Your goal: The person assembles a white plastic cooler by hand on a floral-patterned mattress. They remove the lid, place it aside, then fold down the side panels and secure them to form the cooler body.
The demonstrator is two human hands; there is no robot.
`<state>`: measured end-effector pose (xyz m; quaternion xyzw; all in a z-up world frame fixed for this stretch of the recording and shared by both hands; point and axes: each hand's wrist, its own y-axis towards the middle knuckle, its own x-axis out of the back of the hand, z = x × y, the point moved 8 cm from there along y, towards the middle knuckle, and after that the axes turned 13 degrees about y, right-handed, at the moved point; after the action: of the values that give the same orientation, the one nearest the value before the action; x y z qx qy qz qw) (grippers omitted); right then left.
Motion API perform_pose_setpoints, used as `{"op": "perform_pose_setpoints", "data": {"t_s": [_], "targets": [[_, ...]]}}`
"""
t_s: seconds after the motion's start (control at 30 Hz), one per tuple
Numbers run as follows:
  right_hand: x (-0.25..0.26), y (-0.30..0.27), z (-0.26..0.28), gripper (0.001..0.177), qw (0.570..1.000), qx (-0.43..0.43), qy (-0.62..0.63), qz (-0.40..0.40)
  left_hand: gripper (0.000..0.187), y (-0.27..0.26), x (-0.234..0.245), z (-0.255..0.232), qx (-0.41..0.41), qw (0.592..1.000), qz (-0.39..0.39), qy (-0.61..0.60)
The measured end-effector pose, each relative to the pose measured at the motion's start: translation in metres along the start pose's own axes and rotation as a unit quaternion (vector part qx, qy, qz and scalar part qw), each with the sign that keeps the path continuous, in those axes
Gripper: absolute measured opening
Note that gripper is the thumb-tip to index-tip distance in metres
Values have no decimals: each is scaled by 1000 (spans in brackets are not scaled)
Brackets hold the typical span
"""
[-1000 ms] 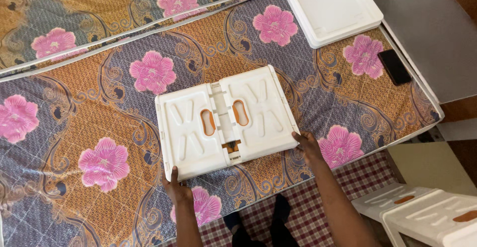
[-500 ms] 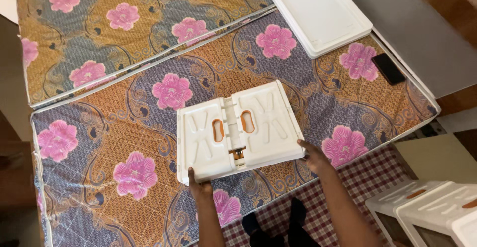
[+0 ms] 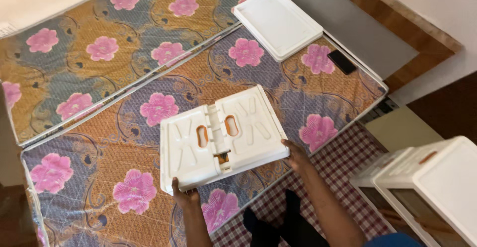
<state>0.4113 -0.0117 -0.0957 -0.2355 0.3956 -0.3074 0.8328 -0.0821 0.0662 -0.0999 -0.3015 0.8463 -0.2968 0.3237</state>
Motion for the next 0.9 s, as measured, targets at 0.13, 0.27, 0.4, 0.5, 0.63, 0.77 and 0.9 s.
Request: {"op": "perform_pose_setpoints", "data": {"t_s": [0.13, 0.27, 0.4, 0.5, 0.63, 0.77, 0.9], "targets": [[-19, -23, 32, 62, 996, 74, -21, 52, 87, -35, -28, -24, 6, 999, 35, -7], [-40, -52, 64, 61, 993, 101, -2, 64, 86, -73, -66, -48, 10, 999, 41, -14], [-59, -87, 93, 62, 989, 119, 36, 83, 84, -110, -113, -66, -34, 988, 148, -38], [-72, -110, 102, 62, 982, 129, 66, 119, 79, -139, -142, -56, -68, 982, 164, 58], [-83, -131, 104, 61, 972, 143, 102, 158, 84, -192, -189, -15, -29, 976, 215, 37], [-81, -144, 116, 61, 960, 204, 84, 172, 79, -231, -215, -5, -67, 975, 207, 44], [-68, -154, 125, 59, 960, 207, 83, 171, 72, -247, -229, -2, -71, 974, 215, 26]]}}
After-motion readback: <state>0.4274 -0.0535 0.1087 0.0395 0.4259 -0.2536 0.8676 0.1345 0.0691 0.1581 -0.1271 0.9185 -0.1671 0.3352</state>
